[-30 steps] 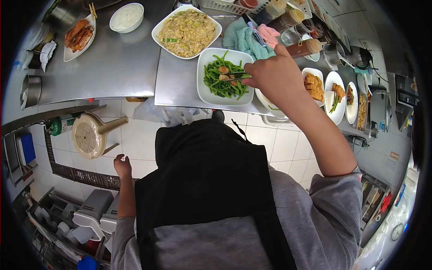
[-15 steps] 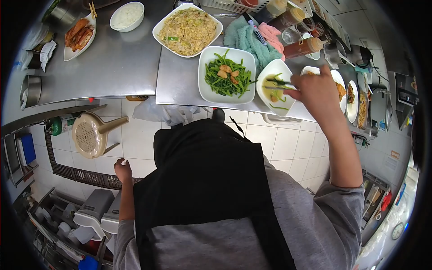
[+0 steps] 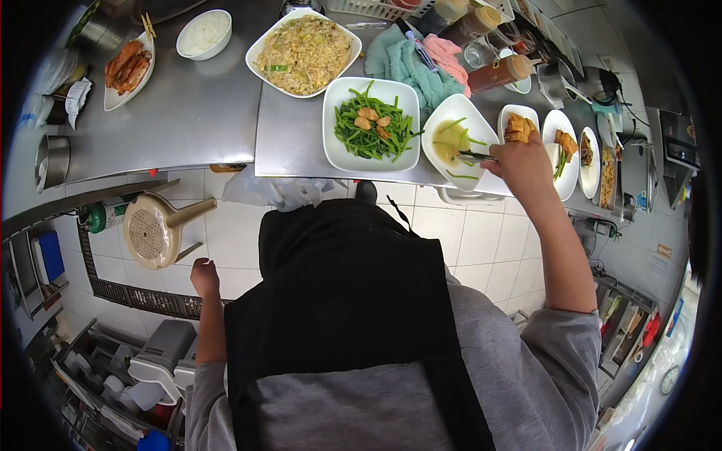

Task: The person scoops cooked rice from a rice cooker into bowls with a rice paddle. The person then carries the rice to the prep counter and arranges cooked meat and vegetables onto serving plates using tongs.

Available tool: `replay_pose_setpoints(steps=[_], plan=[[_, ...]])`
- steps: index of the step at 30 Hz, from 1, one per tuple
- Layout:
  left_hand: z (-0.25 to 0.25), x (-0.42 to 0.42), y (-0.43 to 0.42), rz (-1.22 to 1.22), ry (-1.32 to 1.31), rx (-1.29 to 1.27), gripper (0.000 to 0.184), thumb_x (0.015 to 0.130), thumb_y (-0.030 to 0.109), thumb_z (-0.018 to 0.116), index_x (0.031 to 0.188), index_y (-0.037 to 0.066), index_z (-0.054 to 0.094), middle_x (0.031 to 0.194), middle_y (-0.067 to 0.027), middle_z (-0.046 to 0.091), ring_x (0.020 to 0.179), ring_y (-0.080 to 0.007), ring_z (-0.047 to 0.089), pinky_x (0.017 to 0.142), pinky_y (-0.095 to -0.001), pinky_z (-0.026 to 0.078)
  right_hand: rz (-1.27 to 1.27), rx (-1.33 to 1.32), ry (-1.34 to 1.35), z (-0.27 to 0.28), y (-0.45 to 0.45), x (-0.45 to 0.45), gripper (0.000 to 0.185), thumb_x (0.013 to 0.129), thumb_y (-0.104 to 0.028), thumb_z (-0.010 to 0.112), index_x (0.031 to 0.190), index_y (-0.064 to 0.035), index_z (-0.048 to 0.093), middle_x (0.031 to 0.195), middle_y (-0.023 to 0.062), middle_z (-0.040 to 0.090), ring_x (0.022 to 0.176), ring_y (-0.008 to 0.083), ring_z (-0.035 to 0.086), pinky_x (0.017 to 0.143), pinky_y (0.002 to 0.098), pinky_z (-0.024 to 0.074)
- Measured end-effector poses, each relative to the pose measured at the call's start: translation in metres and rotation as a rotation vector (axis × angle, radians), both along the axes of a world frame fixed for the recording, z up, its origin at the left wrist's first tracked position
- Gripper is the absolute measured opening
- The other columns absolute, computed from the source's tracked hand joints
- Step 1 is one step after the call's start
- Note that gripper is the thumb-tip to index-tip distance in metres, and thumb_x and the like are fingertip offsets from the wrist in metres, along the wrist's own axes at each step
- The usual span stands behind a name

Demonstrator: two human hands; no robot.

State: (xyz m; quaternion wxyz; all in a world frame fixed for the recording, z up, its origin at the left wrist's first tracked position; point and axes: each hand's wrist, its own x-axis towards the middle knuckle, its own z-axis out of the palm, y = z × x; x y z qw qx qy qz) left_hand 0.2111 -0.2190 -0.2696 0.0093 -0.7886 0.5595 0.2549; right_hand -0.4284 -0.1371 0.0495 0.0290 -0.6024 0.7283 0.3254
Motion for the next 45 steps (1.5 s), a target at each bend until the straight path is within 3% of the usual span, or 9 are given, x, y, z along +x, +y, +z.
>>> replay_pose_setpoints(steps=[4,12,16,18,25,31,37,43,45], plan=[[-0.001,0.005,0.008,-0.067,-0.057,0.048,0.028,0.077,0.011,0.074,0.103,0.004,0.066,0.095,-0.0207,0.065,0.092,-0.0377,0.065,0.079,-0.0442,0.052,0.14,-0.132,-0.011,0.041,-0.03,0.034,0.031,0.083,-0.045,0.067,0.076,-0.0143,0.069,0.063,0.0025,0.065,0.064,0.0195,0.065,0.083,0.0347,0.0408],[-0.014,0.02,0.031,-0.09,-0.03,-0.047,0.051,0.076,0.009,0.074,0.123,0.006,0.056,0.137,-0.0247,0.041,0.127,-0.0395,0.044,0.104,-0.0434,0.042,0.406,-0.223,-0.08,0.027,-0.086,0.074,0.032,0.079,-0.045,0.069,0.076,-0.0132,0.067,0.06,0.0006,0.063,0.063,0.0199,0.058,0.075,0.0326,0.041],[-0.015,0.023,0.039,-0.067,-0.047,-0.043,0.049,0.076,0.009,0.074,0.122,0.005,0.057,0.137,-0.027,0.041,0.127,-0.0398,0.044,0.104,-0.0435,0.043,0.389,-0.139,-0.016,0.03,-0.095,0.084,0.032,0.078,-0.045,0.069,0.076,-0.0131,0.067,0.062,0.0016,0.064,0.068,0.0213,0.059,0.076,0.0317,0.0415],[-0.018,0.026,0.042,-0.08,-0.089,-0.041,0.05,0.076,0.011,0.074,0.123,0.006,0.057,0.134,-0.025,0.045,0.125,-0.0391,0.047,0.102,-0.0438,0.044,0.433,-0.266,-0.102,0.029,-0.091,0.077,0.03,0.081,-0.044,0.068,0.075,-0.014,0.07,0.057,0.0039,0.063,0.055,0.0199,0.058,0.078,0.0314,0.0399],[-0.023,0.032,0.042,-0.032,-0.098,0.102,0.048,0.075,0.02,0.077,0.118,0.004,0.062,0.114,-0.0223,0.062,0.111,-0.0387,0.059,0.093,-0.0453,0.049,0.359,-0.441,-0.208,0.042,-0.062,0.059,0.036,0.08,-0.047,0.068,0.078,-0.0111,0.068,0.057,0.0049,0.062,0.057,0.0219,0.059,0.075,0.0359,0.0397],[-0.024,0.025,0.013,-0.184,-0.115,0.207,0.045,0.076,0.02,0.077,0.116,0.004,0.063,0.089,-0.0211,0.07,0.083,-0.0362,0.068,0.078,-0.0441,0.054,-0.05,-0.69,-0.296,0.036,-0.019,0.036,0.043,0.082,-0.052,0.067,0.086,-0.0097,0.065,0.058,0.0036,0.061,0.053,0.0228,0.056,0.074,0.035,0.0366],[0.058,-0.087,-0.019,-0.493,0.146,-0.323,0.031,0.081,0.015,0.074,0.11,0.007,0.067,0.088,-0.0121,0.069,0.07,-0.0333,0.066,0.068,-0.042,0.053,-0.279,-0.812,-0.504,-0.007,-0.008,0.062,0.045,0.079,-0.053,0.071,0.088,-0.0093,0.065,0.06,0.0019,0.061,0.052,0.0215,0.054,0.072,0.035,0.0331],[0.157,-0.196,-0.048,-0.462,0.471,-0.462,0.028,0.082,0.006,0.072,0.109,0.008,0.067,0.078,-0.0051,0.06,0.059,-0.017,0.054,0.056,-0.0292,0.047,0.109,-0.992,-0.381,-0.012,-0.038,0.092,0.044,0.08,-0.053,0.068,0.085,-0.0101,0.059,0.061,0.0006,0.061,0.051,0.0201,0.056,0.068,0.036,0.0348],[0.175,-0.219,-0.049,-0.457,0.559,-0.504,0.029,0.081,0.004,0.073,0.109,0.008,0.067,0.079,-0.0043,0.06,0.06,-0.0145,0.053,0.055,-0.0271,0.045,0.1,-0.6,-0.144,-0.046,-0.042,0.091,0.045,0.083,-0.057,0.062,0.085,-0.0121,0.057,0.055,0.0002,0.058,0.05,0.0189,0.056,0.067,0.0369,0.0374]])
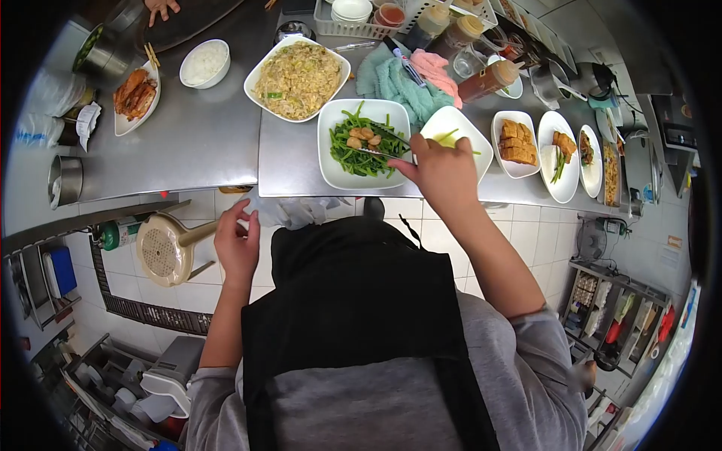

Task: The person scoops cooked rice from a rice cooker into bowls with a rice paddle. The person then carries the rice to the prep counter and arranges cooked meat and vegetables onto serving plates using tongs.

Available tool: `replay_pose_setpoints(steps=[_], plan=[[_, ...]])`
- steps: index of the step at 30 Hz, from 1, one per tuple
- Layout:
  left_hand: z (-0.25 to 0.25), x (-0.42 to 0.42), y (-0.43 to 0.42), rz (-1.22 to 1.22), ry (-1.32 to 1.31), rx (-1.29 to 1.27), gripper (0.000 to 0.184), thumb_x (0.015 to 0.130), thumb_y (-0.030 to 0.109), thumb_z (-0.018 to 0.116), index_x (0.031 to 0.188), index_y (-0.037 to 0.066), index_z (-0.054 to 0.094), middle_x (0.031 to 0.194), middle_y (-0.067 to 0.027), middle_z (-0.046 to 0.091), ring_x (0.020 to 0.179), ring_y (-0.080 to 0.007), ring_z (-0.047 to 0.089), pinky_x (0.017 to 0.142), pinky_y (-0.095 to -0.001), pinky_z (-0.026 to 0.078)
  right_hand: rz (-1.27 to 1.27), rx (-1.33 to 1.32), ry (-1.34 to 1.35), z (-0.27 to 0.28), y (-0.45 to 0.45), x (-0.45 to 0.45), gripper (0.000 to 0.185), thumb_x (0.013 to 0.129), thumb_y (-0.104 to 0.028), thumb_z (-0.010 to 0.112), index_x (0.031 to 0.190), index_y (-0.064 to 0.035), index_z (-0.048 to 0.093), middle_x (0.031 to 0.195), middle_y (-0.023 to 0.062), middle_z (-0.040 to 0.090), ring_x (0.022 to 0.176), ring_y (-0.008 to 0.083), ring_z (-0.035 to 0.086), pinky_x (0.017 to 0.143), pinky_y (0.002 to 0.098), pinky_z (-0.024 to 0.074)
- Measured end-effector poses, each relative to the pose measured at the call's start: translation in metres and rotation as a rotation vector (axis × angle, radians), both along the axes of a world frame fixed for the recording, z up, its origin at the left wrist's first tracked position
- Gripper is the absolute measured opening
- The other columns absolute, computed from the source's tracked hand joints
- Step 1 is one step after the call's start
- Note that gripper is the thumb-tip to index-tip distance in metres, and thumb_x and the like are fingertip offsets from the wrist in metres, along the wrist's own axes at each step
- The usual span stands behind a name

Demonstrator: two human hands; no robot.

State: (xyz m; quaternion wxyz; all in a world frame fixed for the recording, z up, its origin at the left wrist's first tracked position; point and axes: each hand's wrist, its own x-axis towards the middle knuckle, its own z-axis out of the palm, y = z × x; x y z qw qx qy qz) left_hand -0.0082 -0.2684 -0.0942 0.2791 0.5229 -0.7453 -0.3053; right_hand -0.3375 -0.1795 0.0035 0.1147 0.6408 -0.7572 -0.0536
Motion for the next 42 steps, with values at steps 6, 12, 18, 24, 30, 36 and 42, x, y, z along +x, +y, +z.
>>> replay_pose_setpoints(steps=[6,12,18,24,30,36,42], plan=[[0.05,-0.058,-0.01,-0.147,0.254,-0.197,0.033,0.081,-0.001,0.07,0.113,0.006,0.066,0.086,-0.0034,0.058,0.061,-0.0079,0.047,0.056,-0.0215,0.04,0.074,-0.055,-0.071,0.027,0.0,0.005,0.047,0.082,-0.057,0.062,0.086,-0.0102,0.056,0.061,-0.0002,0.057,0.05,0.0191,0.057,0.068,0.0367,0.0374],[0.067,-0.068,-0.014,-0.081,0.346,-0.005,0.032,0.083,0.003,0.07,0.114,0.009,0.066,0.097,-0.0056,0.06,0.073,-0.0125,0.053,0.066,-0.0261,0.045,0.031,-0.013,0.039,0.009,0.0,0.006,0.046,0.083,-0.055,0.063,0.083,-0.0095,0.056,0.059,0.0012,0.058,0.049,0.0206,0.057,0.067,0.0366,0.0393],[0.079,-0.093,-0.027,-0.204,0.548,0.033,0.037,0.091,0.007,0.06,0.127,0.006,0.057,0.124,-0.0126,0.054,0.112,-0.0211,0.054,0.092,-0.033,0.045,-0.004,-0.052,-0.152,0.033,0.015,-0.006,0.042,0.079,-0.051,0.07,0.086,-0.0108,0.061,0.058,0.003,0.06,0.051,0.0232,0.058,0.068,0.0366,0.039],[0.088,-0.115,-0.017,-0.329,0.533,-0.062,0.037,0.092,0.007,0.058,0.128,0.001,0.055,0.122,-0.0139,0.055,0.107,-0.0197,0.058,0.089,-0.0312,0.047,-0.382,0.077,-0.33,0.034,0.066,-0.112,0.049,0.081,-0.056,0.066,0.092,-0.0083,0.066,0.068,0.0113,0.066,0.069,0.0332,0.066,0.063,0.0449,0.0504],[0.075,-0.139,0.013,-0.553,0.515,0.204,0.038,0.087,0.001,0.064,0.124,0.004,0.058,0.109,-0.0125,0.059,0.073,-0.012,0.062,0.066,-0.0238,0.05,-0.327,0.308,-0.106,-0.005,0.073,-0.133,0.047,0.087,-0.055,0.06,0.094,-0.0083,0.067,0.075,0.0144,0.068,0.069,0.0311,0.067,0.072,0.0437,0.0499],[0.065,-0.151,0.023,-0.546,0.463,0.287,0.033,0.087,0.002,0.065,0.119,0.004,0.061,0.101,-0.0093,0.062,0.071,-0.0119,0.062,0.066,-0.0241,0.051,-0.338,0.328,-0.207,-0.012,0.055,-0.108,0.047,0.089,-0.054,0.056,0.095,-0.0085,0.066,0.074,0.0098,0.069,0.071,0.0256,0.068,0.08,0.0412,0.0453],[0.057,-0.177,0.038,-0.667,0.335,0.989,0.023,0.1,0.014,0.052,0.116,0.001,0.061,0.098,-0.0074,0.063,0.084,-0.0114,0.062,0.076,-0.0244,0.05,-0.095,0.247,-0.013,0.018,0.031,-0.126,0.037,0.086,-0.051,0.06,0.094,-0.0153,0.066,0.068,0.0036,0.067,0.064,0.0214,0.065,0.078,0.0384,0.0396]])
